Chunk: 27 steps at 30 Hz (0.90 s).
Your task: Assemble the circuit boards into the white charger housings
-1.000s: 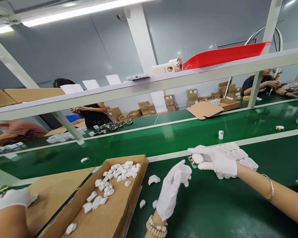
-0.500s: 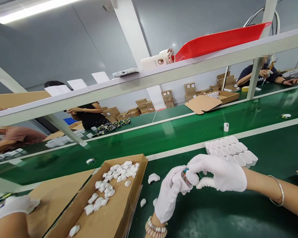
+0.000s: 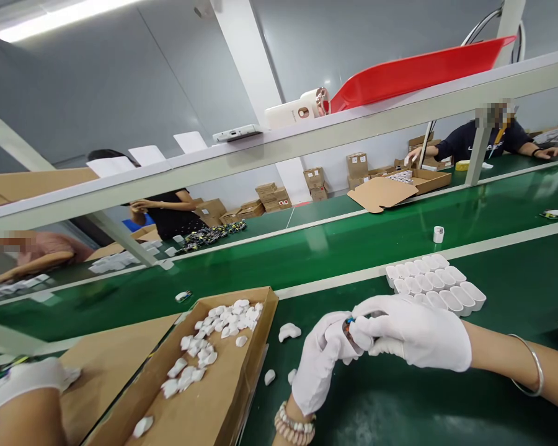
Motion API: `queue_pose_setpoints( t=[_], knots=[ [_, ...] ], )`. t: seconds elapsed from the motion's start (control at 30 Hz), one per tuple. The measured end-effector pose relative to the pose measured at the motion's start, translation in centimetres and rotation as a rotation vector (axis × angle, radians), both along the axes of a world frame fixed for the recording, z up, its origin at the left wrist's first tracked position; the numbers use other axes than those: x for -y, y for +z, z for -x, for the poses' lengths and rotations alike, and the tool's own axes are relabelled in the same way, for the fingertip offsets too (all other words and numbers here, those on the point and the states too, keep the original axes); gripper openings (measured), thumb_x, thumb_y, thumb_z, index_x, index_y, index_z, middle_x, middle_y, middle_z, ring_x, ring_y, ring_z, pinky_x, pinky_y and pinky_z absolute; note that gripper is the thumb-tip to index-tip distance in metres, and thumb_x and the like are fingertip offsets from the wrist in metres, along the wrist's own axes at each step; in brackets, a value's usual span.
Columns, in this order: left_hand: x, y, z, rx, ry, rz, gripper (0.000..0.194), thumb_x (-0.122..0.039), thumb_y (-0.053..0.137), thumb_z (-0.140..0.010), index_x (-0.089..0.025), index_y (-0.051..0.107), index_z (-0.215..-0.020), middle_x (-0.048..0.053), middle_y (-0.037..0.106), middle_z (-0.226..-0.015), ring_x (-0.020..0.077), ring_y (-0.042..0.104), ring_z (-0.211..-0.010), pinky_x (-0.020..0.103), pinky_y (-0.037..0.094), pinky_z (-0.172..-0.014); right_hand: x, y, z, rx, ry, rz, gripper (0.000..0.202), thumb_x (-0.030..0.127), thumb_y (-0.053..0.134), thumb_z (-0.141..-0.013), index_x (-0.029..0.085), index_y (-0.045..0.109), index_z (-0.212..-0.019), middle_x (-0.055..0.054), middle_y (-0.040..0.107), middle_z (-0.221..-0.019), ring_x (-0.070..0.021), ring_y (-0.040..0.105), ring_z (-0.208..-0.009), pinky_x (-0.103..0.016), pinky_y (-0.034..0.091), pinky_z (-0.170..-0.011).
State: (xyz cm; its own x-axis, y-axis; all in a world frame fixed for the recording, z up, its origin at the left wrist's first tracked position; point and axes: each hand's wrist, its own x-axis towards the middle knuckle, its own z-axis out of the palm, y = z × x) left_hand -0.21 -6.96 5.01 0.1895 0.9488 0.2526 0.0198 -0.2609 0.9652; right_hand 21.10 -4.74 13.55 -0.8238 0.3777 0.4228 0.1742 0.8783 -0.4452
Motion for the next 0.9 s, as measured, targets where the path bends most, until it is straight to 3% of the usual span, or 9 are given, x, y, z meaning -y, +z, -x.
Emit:
queue_pose_setpoints(
  t=[0.2, 0.43, 0.63, 0.73, 0.8, 0.9],
  knots=[
    [0.2, 0.1, -0.1, 0.026, -0.028, 0.042, 0.055, -0.065, 0.056, -0.084, -0.019, 0.064, -0.112, 0.009, 0.069, -0.108, 0.0202, 0.064, -0.078, 0.033, 0.056, -0.071, -0.2, -0.6, 0.2, 0.006, 0.030, -0.002, 0.012, 0.013, 0.050, -0.095, 0.017, 0.060, -0.089, -0.005, 0.062, -0.096, -0.0141, 0.055, -0.084, -0.026, 0.046, -0.077],
    [0.4, -0.2, -0.4, 0.084, -0.006, 0.070, 0.052, -0.062, 0.060, -0.084, -0.018, 0.066, -0.110, 0.011, 0.066, -0.111, 0.0237, 0.061, -0.097, 0.038, 0.050, -0.094, 0.1, -0.6, 0.3, 0.039, -0.020, -0.107, 0.015, 0.014, 0.046, -0.096, 0.017, 0.060, -0.092, -0.006, 0.062, -0.092, -0.0156, 0.054, -0.080, -0.028, 0.046, -0.073],
    [0.9, 0.5, -0.8, 0.236, -0.140, 0.173, 0.051, -0.061, 0.047, -0.092, -0.018, 0.060, -0.117, 0.003, 0.060, -0.074, 0.0136, 0.050, -0.058, 0.029, 0.049, -0.059, 0.5, -0.1, 0.4, 0.059, -0.052, -0.187, 0.012, 0.020, 0.048, -0.099, 0.018, 0.059, -0.097, -0.007, 0.063, -0.094, -0.0175, 0.054, -0.080, -0.031, 0.043, -0.071],
    [0.8, 1.4, -1.4, 0.079, -0.127, 0.111, 0.050, -0.057, 0.073, -0.075, -0.021, 0.060, -0.108, 0.003, 0.061, -0.084, 0.0157, 0.054, -0.067, 0.030, 0.050, -0.064, 0.6, -0.2, 0.3, 0.060, -0.070, -0.130, 0.007, 0.020, 0.056, -0.095, 0.018, 0.062, -0.095, -0.007, 0.063, -0.094, -0.0176, 0.055, -0.081, -0.030, 0.044, -0.073],
    [0.6, 1.6, -1.9, -0.114, -0.026, 0.027, 0.052, -0.037, 0.087, -0.059, -0.021, 0.060, -0.101, 0.004, 0.063, -0.093, 0.0198, 0.057, -0.080, 0.033, 0.051, -0.073, 0.5, -0.4, 0.2, 0.093, -0.127, -0.053, 0.012, 0.023, 0.068, -0.088, 0.019, 0.065, -0.100, -0.007, 0.062, -0.096, -0.0190, 0.055, -0.085, -0.032, 0.045, -0.076],
    [0.6, 1.3, -2.4, -0.353, 0.119, -0.035, 0.034, -0.018, 0.074, -0.066, -0.020, 0.063, -0.097, 0.006, 0.065, -0.098, 0.0250, 0.060, -0.091, 0.041, 0.050, -0.085, 0.1, -1.3, 0.4, 0.127, -0.202, 0.098, 0.044, 0.034, 0.081, -0.075, 0.023, 0.066, -0.115, -0.009, 0.056, -0.104, -0.0239, 0.053, -0.095, -0.038, 0.047, -0.083]
  ],
)
